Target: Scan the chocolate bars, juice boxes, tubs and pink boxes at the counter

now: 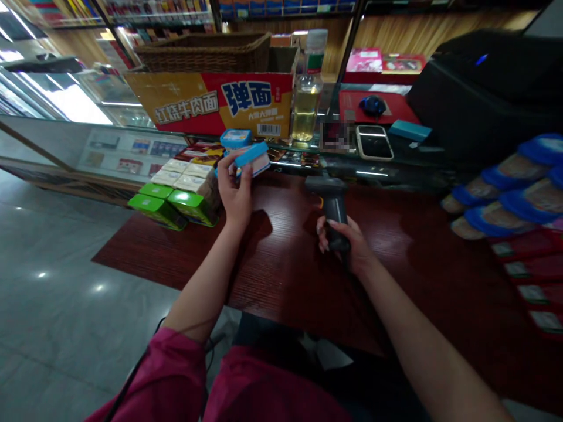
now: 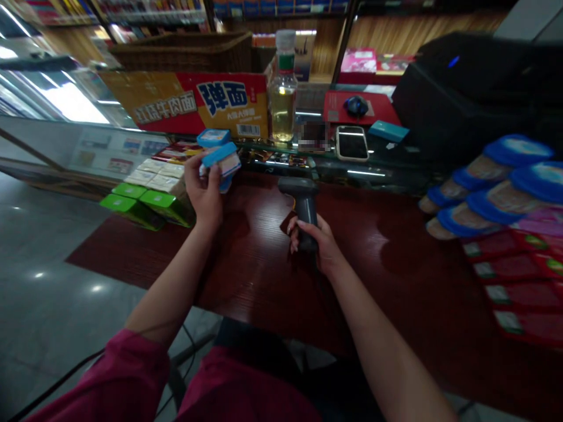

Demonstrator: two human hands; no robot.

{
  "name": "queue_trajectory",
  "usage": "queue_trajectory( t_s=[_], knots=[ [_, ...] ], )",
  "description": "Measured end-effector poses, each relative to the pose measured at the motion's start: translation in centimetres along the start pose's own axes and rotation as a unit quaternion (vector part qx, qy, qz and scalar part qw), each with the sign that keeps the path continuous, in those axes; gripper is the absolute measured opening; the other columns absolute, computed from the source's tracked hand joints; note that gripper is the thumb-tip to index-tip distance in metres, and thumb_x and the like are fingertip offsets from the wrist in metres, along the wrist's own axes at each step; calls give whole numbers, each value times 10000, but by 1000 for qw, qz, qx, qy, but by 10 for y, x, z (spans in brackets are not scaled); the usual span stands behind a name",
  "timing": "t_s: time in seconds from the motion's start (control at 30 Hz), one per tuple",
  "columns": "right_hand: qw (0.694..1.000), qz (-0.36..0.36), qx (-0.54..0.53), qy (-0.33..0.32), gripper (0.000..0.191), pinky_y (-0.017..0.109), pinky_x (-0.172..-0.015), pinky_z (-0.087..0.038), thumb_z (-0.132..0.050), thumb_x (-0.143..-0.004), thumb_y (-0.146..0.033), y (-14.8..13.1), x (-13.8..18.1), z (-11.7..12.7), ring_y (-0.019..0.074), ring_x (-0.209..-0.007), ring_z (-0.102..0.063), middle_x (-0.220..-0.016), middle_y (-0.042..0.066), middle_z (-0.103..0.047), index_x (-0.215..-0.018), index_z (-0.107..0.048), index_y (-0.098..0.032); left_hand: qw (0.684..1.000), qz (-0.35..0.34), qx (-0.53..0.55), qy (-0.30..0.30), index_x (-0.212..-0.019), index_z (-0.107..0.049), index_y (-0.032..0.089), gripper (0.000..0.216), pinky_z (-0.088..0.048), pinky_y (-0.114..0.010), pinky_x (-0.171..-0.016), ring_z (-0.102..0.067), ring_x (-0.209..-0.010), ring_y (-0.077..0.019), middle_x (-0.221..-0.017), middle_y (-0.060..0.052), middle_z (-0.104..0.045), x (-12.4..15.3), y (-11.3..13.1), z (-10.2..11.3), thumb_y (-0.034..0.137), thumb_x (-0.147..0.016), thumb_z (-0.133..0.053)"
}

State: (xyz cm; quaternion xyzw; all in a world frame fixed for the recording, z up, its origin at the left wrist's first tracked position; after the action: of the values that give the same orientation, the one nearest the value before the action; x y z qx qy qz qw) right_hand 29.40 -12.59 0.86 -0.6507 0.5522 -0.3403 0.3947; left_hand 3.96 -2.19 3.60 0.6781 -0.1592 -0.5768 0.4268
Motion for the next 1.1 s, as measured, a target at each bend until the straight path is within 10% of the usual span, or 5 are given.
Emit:
queue_trajectory(
  t_s=[0.17,0.33,0.77,1.1],
  knots=[
    [1000,17,-2,11,259,261,-446,-535,-788,-819,-376,-6,6,4,103,-505,-536,-819,4,-663,-914,-622,-202,890,343,292,-78,-1230,-676,254,380,-613,-454,-1060,-664,-1335,-296,-1352,-98,-725,30,-9,-39,552,-1011,-591],
    [1000,11,-9,-6,252,262,-444,-528,-777,-835,-374,-6,8,0,106,-495,-534,-739,-11,-629,-894,-610,-195,805,472,343,-110,-1136,-704,220,325,-607,-432,-1085,-675,-1326,-273,-1315,-110,-752,46,-17,-53,497,-1037,-565],
    [999,-15,-10,-29,356,272,-435,-497,-782,-849,-339,0,11,-3,118,-512,-557,-731,-52,-591,-1121,-592,-212,798,473,369,-66,-1156,-677,192,314,-597,-476,-1107,-635,-1382,-301,-1319,-136,-744,43,-19,-61,469,-1009,-654],
    [1000,25,-7,3,363,269,-426,-521,-829,-788,-388,-5,8,0,109,-502,-557,-756,-52,-605,-924,-529,-239,895,351,251,-115,-1018,-672,222,348,-623,-377,-983,-747,-1105,-230,-1107,-58,-769,43,-18,-53,460,-830,-843]
  ],
)
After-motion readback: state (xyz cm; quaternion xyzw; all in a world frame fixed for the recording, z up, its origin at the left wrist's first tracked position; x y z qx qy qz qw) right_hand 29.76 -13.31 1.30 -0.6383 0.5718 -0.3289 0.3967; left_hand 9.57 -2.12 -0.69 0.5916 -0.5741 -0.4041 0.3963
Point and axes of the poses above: each hand's wrist, its own x-axis away from the middle knuckle, its own z-axis out of the back of the hand, y = z × x, the point moved 2 cm from there along -x, towards the middle knuckle
